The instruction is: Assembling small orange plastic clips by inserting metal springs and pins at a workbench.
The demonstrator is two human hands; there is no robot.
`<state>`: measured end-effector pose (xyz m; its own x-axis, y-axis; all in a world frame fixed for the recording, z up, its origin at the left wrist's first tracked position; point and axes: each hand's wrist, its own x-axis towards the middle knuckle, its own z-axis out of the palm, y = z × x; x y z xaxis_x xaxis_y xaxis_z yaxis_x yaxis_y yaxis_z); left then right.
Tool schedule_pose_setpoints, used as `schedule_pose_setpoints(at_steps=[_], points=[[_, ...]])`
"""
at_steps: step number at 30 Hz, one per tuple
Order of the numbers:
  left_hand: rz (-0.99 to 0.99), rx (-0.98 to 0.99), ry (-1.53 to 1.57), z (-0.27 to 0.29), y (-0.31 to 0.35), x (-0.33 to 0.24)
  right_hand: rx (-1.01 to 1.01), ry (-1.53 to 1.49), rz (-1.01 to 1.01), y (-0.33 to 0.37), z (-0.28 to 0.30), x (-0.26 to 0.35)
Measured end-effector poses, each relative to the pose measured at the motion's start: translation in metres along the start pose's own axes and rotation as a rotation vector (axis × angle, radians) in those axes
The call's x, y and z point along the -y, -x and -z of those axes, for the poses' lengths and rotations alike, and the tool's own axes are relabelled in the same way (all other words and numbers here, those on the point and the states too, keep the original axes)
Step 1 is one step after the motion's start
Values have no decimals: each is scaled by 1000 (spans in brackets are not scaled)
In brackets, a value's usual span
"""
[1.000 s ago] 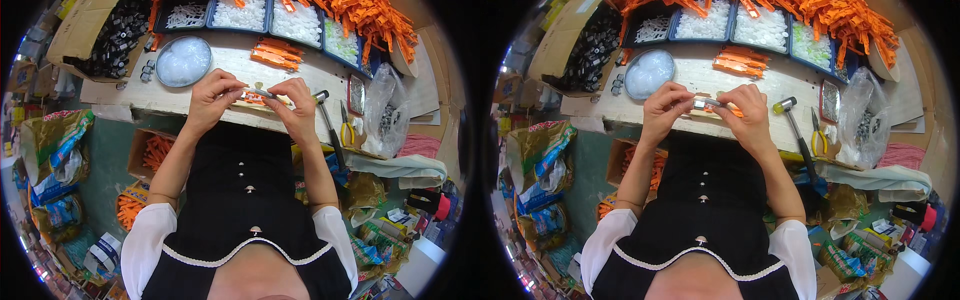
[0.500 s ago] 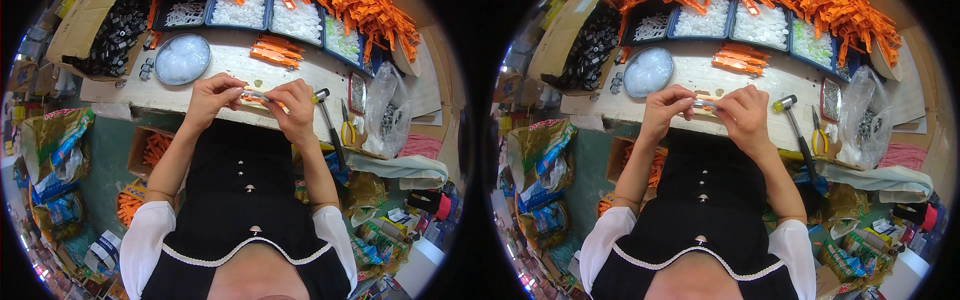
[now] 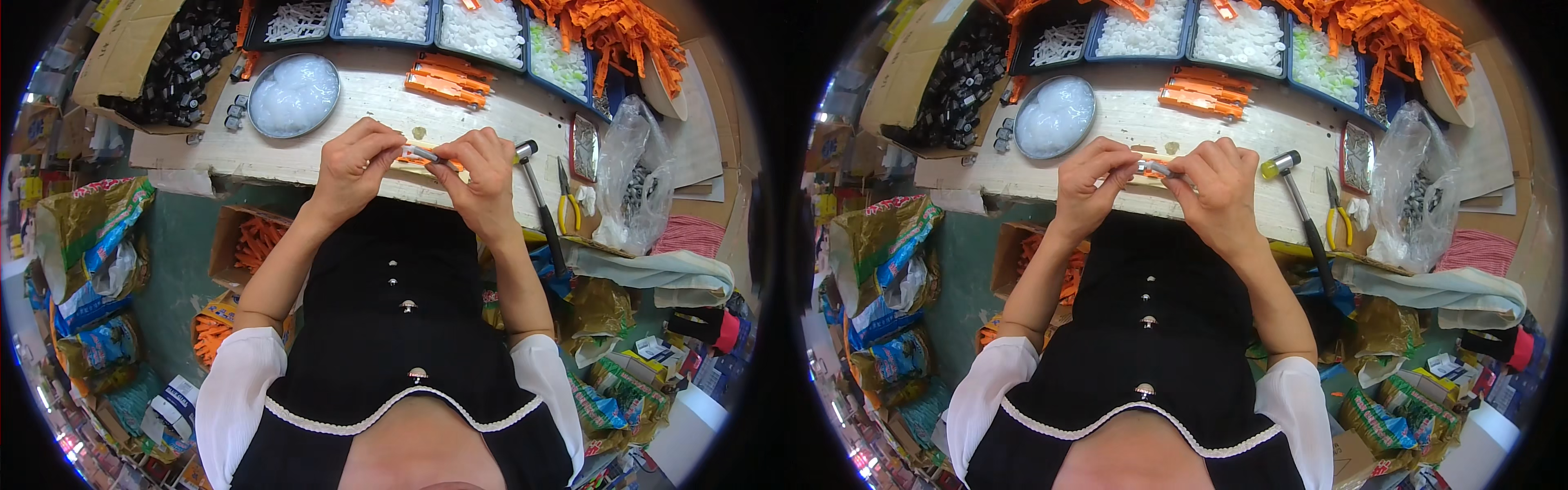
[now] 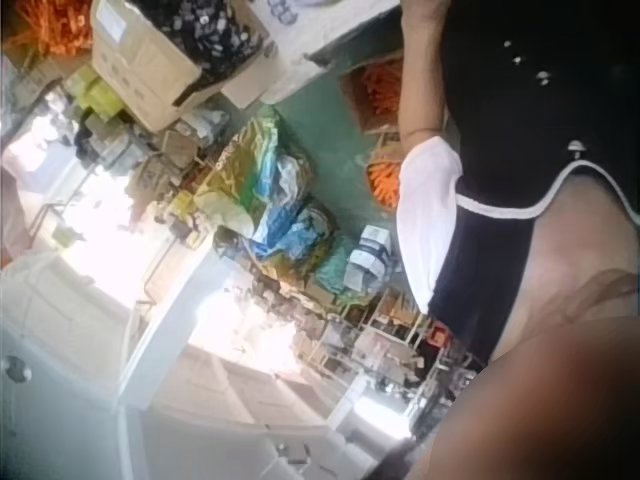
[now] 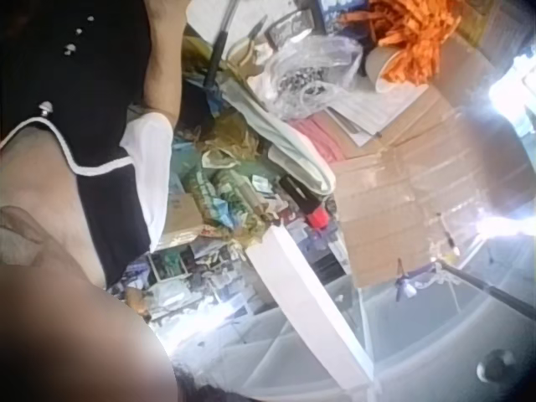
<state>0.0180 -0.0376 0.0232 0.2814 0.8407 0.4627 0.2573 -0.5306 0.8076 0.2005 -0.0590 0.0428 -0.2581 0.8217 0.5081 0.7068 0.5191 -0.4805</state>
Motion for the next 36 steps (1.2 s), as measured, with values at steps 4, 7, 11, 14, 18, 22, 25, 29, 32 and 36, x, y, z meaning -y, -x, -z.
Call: schedule_pose_setpoints(at_steps=[4,7,11,14,18,22,25,29,32,36], points=[[-89,-19,-49,-1,1,-1,13,6,-10,0,-1,1],[8,23,41,2,3,3,29,6,-21,1,-2,-3],[386,90,492,10,1,9,35,-79,1,6,-6,-13],[718,191,759,12,-1,13,16,-100,77,8,-7,-11],[853,247,879,8,-6,18,-64,-12,226,11,-8,-7],[972,243,987,0,-5,25,-102,19,267,13,-8,-12],[979,228,975,-6,-7,18,-51,-1,176,15,-3,-20],[805,77,628,-5,-3,13,-9,-67,-14,27,4,-39],[306,10,69,-8,5,26,20,-181,-182,32,7,-48],[-18,29,-319,-24,7,33,113,-268,-317,37,4,-54]])
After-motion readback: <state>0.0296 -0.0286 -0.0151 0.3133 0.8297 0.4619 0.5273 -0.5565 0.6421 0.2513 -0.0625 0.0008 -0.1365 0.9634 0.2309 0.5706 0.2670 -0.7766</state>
